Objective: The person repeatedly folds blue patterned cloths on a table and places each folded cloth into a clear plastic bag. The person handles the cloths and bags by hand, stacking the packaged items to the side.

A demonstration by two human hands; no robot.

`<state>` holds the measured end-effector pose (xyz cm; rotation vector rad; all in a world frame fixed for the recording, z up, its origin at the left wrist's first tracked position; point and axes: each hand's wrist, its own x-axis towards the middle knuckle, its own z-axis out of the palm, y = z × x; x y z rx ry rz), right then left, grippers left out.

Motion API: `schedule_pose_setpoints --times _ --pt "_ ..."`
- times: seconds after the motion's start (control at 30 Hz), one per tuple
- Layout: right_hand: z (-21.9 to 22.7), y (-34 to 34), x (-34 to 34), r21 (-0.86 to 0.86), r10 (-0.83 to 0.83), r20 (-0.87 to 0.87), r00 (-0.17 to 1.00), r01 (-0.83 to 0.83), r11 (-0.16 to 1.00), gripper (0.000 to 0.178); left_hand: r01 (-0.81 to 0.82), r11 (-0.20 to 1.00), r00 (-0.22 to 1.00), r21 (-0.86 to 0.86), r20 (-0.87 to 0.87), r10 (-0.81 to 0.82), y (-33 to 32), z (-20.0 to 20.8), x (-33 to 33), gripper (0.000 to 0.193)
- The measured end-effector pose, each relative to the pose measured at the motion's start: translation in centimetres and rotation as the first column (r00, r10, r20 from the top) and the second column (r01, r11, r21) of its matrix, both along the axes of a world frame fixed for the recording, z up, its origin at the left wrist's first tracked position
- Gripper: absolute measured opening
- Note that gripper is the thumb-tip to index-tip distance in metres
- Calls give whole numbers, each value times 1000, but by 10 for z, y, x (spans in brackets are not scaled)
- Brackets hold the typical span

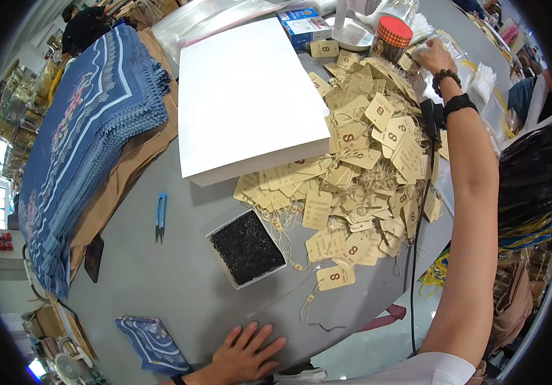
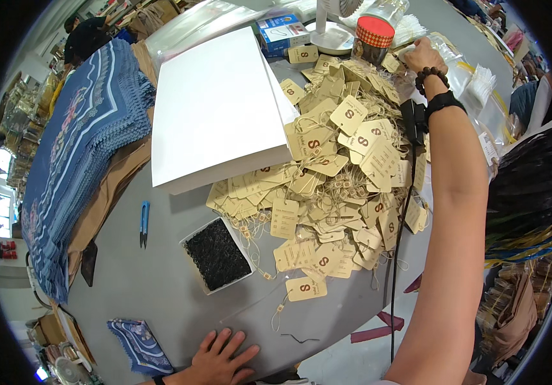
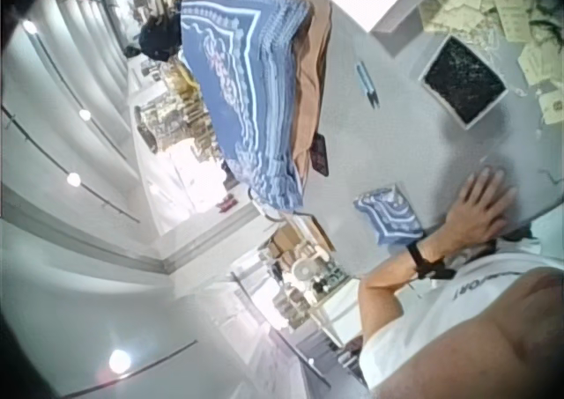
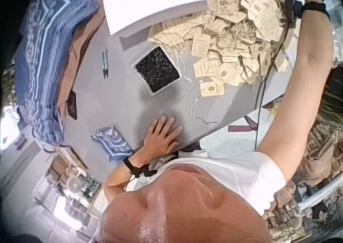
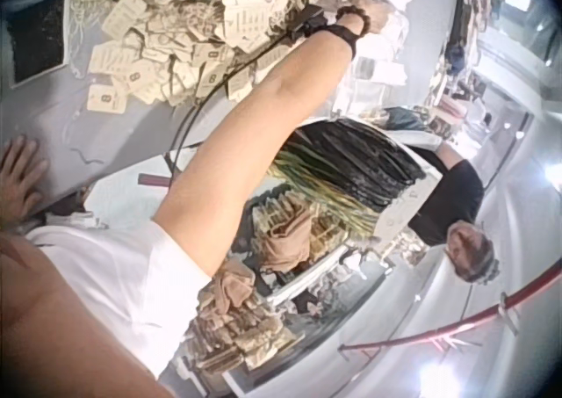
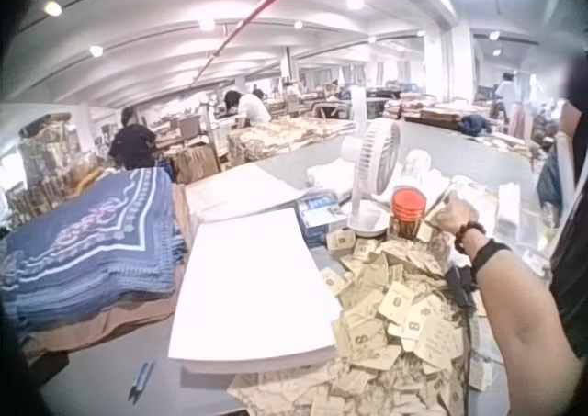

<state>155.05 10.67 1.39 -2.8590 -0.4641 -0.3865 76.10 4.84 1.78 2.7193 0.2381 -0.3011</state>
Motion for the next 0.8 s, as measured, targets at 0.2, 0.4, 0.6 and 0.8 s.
schedule_pose_setpoints --times 0.2,0.4,0.6,0.8 --pt "54 -30 -7 231 -29 24 999 23 973 51 34 994 999 108 -29 -31 2 3 -2 59" --pt "121 -73 -66 948 172 2 985 -56 313 37 18 996 1000 85 -24 -16 4 12 1 62" --pt "182 -108 -212 925 355 239 904 -323 199 27 23 999 995 45 94 -28 3 -4 -11 62" --pt "210 -129 -429 761 480 472 739 -617 201 21 -27 990 964 -135 260 62 12 -3 -12 68"
